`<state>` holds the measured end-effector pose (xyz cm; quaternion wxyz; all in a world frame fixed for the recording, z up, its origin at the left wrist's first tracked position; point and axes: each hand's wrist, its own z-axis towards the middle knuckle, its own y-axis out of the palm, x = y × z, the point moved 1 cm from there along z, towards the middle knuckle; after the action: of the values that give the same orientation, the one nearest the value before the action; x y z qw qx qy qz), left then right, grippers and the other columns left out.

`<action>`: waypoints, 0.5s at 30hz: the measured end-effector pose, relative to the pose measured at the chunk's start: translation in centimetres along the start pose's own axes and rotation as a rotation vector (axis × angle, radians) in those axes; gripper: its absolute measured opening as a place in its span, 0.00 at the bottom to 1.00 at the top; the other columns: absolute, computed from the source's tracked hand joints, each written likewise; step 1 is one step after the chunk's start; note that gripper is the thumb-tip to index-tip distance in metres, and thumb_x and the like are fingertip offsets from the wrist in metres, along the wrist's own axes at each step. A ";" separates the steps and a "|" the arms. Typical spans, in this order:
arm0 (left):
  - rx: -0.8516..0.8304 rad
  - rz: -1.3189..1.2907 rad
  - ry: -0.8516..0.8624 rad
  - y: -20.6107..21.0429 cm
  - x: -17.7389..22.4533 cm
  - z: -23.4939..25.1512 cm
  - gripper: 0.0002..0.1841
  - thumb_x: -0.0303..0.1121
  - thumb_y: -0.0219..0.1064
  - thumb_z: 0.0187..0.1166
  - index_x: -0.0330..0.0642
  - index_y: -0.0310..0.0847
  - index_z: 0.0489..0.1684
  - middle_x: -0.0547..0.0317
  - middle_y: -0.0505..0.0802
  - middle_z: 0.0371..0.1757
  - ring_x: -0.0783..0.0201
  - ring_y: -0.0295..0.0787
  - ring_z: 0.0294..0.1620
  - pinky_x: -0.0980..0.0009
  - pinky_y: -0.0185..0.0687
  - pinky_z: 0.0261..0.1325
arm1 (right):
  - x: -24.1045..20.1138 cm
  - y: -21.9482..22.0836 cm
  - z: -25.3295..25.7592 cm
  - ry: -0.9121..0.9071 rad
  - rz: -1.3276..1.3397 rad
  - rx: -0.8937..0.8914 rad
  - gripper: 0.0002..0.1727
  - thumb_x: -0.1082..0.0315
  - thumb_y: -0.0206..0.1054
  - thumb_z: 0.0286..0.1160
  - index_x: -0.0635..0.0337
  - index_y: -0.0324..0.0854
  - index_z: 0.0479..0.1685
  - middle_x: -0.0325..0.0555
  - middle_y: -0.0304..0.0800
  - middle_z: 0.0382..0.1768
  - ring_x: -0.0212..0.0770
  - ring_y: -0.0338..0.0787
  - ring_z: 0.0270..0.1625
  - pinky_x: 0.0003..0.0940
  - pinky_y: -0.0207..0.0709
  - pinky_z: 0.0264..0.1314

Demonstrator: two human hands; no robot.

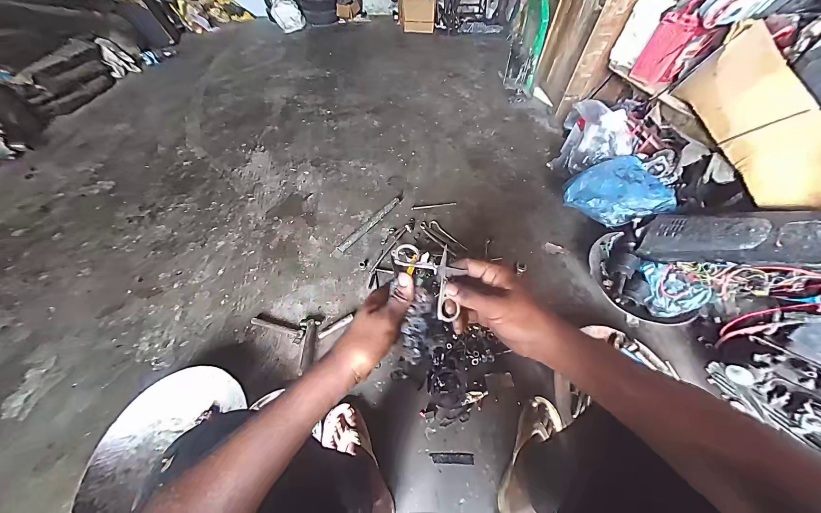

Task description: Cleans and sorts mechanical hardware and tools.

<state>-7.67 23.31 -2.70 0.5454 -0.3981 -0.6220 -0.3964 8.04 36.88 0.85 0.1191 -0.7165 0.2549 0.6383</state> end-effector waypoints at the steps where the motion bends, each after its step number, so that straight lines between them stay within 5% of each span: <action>1: -0.055 -0.036 0.058 0.9 -0.1 -0.1 0.27 0.55 0.49 0.91 0.41 0.81 0.64 0.57 0.94 0.49 0.65 0.92 0.52 0.62 0.90 0.61 | 0.3 0.5 0.1 0.008 -0.015 0.018 0.15 0.76 0.65 0.81 0.65 0.82 0.64 0.52 0.91 0.40 0.41 0.91 0.32 0.35 0.90 0.37; 4: -0.128 -0.023 0.146 1.8 0.3 0.0 0.18 0.41 0.59 0.90 0.38 0.79 0.66 0.58 0.94 0.50 0.67 0.92 0.53 0.65 0.88 0.64 | 0.6 1.7 0.2 0.047 -0.107 0.084 0.14 0.78 0.65 0.80 0.64 0.85 0.61 0.52 0.91 0.44 0.40 0.91 0.30 0.34 0.89 0.31; 9: -0.122 0.246 0.106 0.4 1.1 0.3 0.07 0.27 0.72 0.78 0.42 0.91 0.49 0.59 0.96 0.40 0.69 0.93 0.39 0.68 0.92 0.47 | -0.4 0.4 -0.1 0.078 -0.154 -0.106 0.12 0.75 0.60 0.85 0.68 0.83 0.60 0.53 0.91 0.36 0.40 0.92 0.28 0.34 0.90 0.34; 12: -0.112 0.339 0.076 1.0 0.6 -0.3 0.03 0.33 0.74 0.75 0.47 0.93 0.37 0.62 0.95 0.31 0.69 0.92 0.31 0.68 0.91 0.37 | 0.0 0.2 -0.3 0.074 -0.192 -0.086 0.11 0.69 0.67 0.84 0.70 0.88 0.48 0.51 0.92 0.32 0.35 0.90 0.26 0.28 0.88 0.30; 15: -0.176 0.257 0.045 1.3 0.0 -0.3 0.08 0.39 0.77 0.74 0.46 0.95 0.40 0.56 0.97 0.34 0.61 0.95 0.33 0.62 0.95 0.42 | 0.6 0.2 -0.6 0.074 -0.240 0.011 0.10 0.70 0.69 0.82 0.70 0.90 0.42 0.50 0.90 0.27 0.33 0.85 0.21 0.25 0.83 0.25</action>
<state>-6.33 23.51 -2.56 0.5685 -0.5118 -0.5164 -0.3849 8.52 36.30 0.43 0.1894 -0.7642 0.1750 0.5912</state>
